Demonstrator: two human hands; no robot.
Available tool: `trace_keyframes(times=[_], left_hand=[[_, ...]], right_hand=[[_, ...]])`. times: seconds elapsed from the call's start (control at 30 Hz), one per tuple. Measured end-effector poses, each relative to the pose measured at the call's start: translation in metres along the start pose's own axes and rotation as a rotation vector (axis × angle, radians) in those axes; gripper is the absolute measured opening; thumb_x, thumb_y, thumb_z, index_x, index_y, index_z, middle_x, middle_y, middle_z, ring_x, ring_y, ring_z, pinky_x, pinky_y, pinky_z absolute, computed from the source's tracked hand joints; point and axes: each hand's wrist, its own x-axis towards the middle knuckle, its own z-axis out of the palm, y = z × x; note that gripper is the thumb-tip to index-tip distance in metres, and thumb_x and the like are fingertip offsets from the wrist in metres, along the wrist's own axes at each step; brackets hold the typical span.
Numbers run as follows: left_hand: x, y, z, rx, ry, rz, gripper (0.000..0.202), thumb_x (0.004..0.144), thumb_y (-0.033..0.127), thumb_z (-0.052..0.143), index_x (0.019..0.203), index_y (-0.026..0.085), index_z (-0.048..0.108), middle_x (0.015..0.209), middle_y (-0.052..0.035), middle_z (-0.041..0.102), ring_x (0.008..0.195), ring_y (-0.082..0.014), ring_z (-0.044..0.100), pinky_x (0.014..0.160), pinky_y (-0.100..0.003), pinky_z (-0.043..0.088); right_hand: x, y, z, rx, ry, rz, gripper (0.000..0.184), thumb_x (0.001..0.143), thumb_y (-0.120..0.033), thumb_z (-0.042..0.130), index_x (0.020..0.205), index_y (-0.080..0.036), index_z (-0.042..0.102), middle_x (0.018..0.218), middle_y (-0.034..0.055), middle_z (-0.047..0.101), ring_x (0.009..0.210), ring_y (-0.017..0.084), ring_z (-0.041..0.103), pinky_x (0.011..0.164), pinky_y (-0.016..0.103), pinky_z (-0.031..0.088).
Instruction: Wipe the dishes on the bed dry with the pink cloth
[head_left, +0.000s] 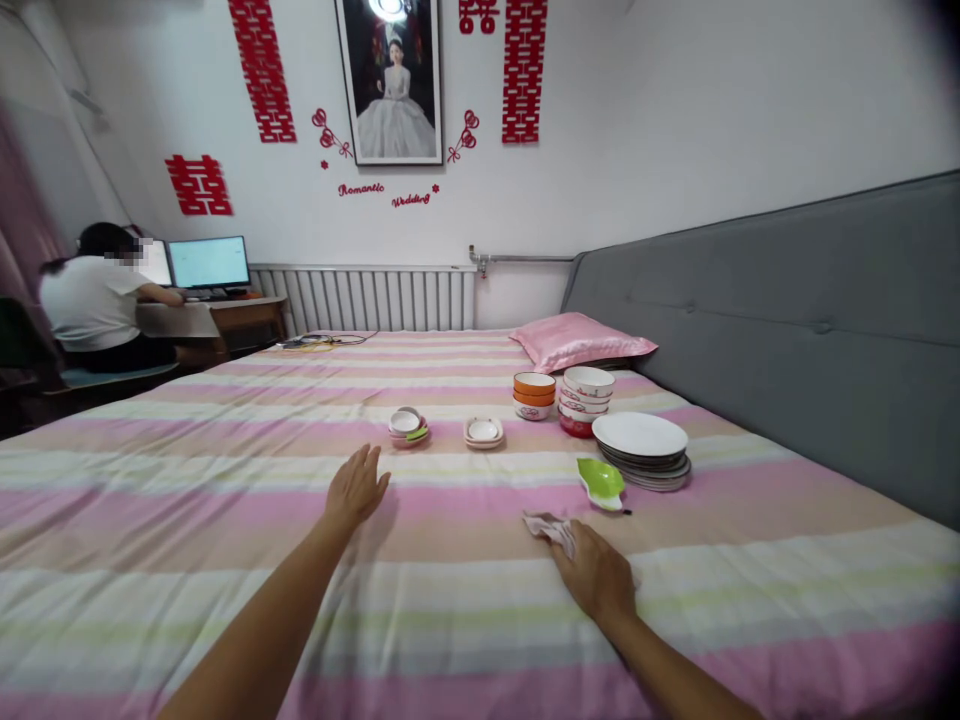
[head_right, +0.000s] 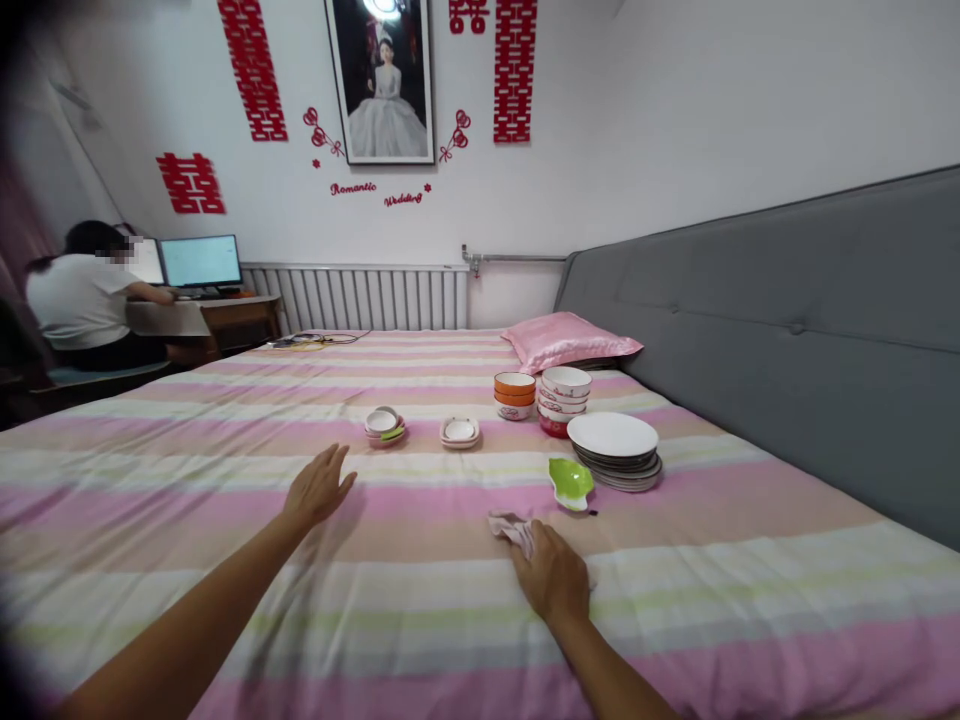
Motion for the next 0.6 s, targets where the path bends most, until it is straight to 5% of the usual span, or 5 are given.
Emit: trace_keyframes(times=[0.43, 0.6], left_hand=[[0.105, -0.012, 0.058, -0.061, 0.09, 0.111, 0.054, 0.081, 0.015, 0.034, 0.134, 0.005, 0.042, 0.143, -0.0162, 0.04, 0.133, -0.0292, 0.034, 0.105, -0.043, 0.03], [0.132, -0.012, 0.087, -0.058, 0.086, 0.177, 0.047, 0.081, 0.012, 0.035, 0.123, 0.008, 0.054, 0.131, -0.0164, 0.054, 0.13, -0.0308, 0.037, 0.104, -0.046, 0.03]], right_hand=[[0.01, 0.001, 0.013, 0.042, -0.035, 0.037, 0.036, 0.082, -0.036, 0.04, 0.108, -0.021, 0.06, 0.105, 0.0096, 0.067, 0.097, 0.024, 0.062, 0.083, 0.033, 0.047], [0.013, 0.005, 0.022, 0.004, 0.028, 0.0, 0.034, 0.08, -0.032, 0.042, 0.106, -0.022, 0.061, 0.1, 0.0082, 0.068, 0.092, 0.024, 0.064, 0.079, 0.033, 0.05]])
